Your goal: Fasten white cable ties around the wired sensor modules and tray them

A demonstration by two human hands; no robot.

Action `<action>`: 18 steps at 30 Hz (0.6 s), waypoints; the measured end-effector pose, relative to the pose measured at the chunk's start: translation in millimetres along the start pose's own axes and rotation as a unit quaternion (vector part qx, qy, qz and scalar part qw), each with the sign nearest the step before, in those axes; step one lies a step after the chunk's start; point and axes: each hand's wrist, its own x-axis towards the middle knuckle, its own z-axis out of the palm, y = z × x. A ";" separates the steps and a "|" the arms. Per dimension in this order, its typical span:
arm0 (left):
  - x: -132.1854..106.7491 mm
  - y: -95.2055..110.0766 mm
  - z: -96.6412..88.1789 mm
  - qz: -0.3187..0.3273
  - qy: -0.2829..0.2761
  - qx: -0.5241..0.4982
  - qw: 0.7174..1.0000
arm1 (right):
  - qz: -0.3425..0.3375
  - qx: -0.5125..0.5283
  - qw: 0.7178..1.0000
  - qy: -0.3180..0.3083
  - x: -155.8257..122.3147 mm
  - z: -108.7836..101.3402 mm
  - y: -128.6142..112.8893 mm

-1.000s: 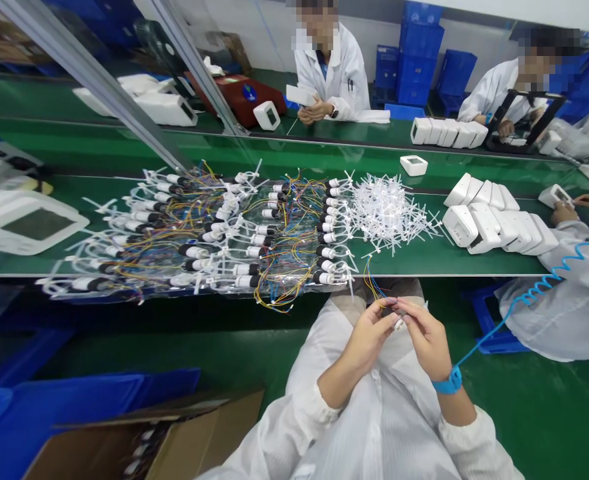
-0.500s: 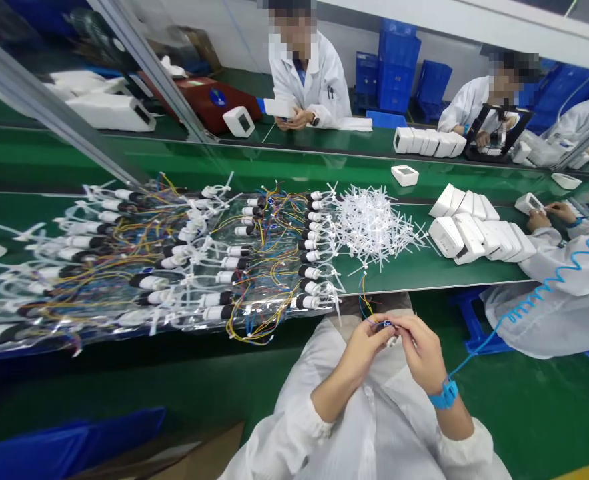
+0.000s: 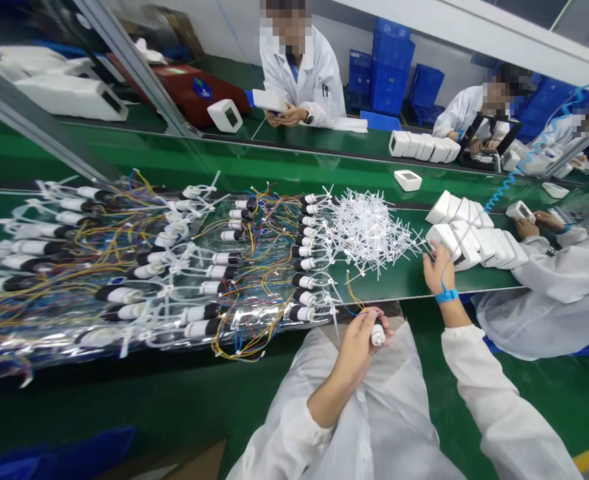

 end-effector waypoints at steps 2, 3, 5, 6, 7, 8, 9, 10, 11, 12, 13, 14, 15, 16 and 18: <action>-5.9 4.3 3.6 -0.003 -0.015 0.006 1.000 | -0.002 -0.104 0.994 -0.043 25.6 5.7 -1.0; -8.5 6.1 4.7 -0.003 -0.026 0.009 1.000 | 0.002 -0.146 0.987 -0.064 34.7 8.1 -2.8; -12.7 9.7 5.6 -0.004 -0.049 0.012 0.999 | 0.013 -0.195 0.976 -0.096 47.4 12.8 -6.2; -14.3 11.3 5.4 -0.003 -0.059 0.013 0.998 | 0.017 -0.206 0.973 -0.106 51.9 15.0 -7.4; -15.5 12.9 4.9 0.000 -0.067 0.014 0.998 | 0.020 -0.211 0.971 -0.112 55.6 17.0 -8.2; -16.5 14.3 4.2 0.004 -0.074 0.017 0.997 | 0.022 -0.214 0.970 -0.116 58.9 18.5 -8.5; -17.2 15.5 3.4 0.010 -0.078 0.020 0.997 | 0.024 -0.219 0.968 -0.120 61.7 19.4 -8.6; -17.6 16.4 2.6 0.015 -0.079 0.023 0.997 | 0.026 -0.223 0.967 -0.123 64.2 19.5 -8.5; -17.8 16.9 1.8 0.020 -0.076 0.026 0.997 | 0.028 -0.227 0.966 -0.124 66.5 18.8 -8.5; -17.7 17.1 1.3 0.024 -0.070 0.029 0.997 | 0.029 -0.229 0.965 -0.123 68.4 17.3 -8.5; -17.3 17.1 1.0 0.029 -0.062 0.030 0.997 | 0.029 -0.229 0.966 -0.120 70.1 15.1 -8.6; -16.6 16.9 1.1 0.034 -0.052 0.027 0.998 | 0.028 -0.228 0.966 -0.117 71.7 12.4 -8.8; -15.6 16.7 1.6 0.040 -0.043 0.021 0.998 | 0.029 -0.225 0.967 -0.112 73.3 9.2 -8.9; -14.3 16.5 2.6 0.047 -0.034 0.014 0.998 | 0.029 -0.221 0.969 -0.108 75.0 5.8 -9.0; -11.2 16.9 5.7 0.056 -0.019 0.000 0.998 | 0.032 -0.208 0.973 -0.100 79.4 -1.3 -8.3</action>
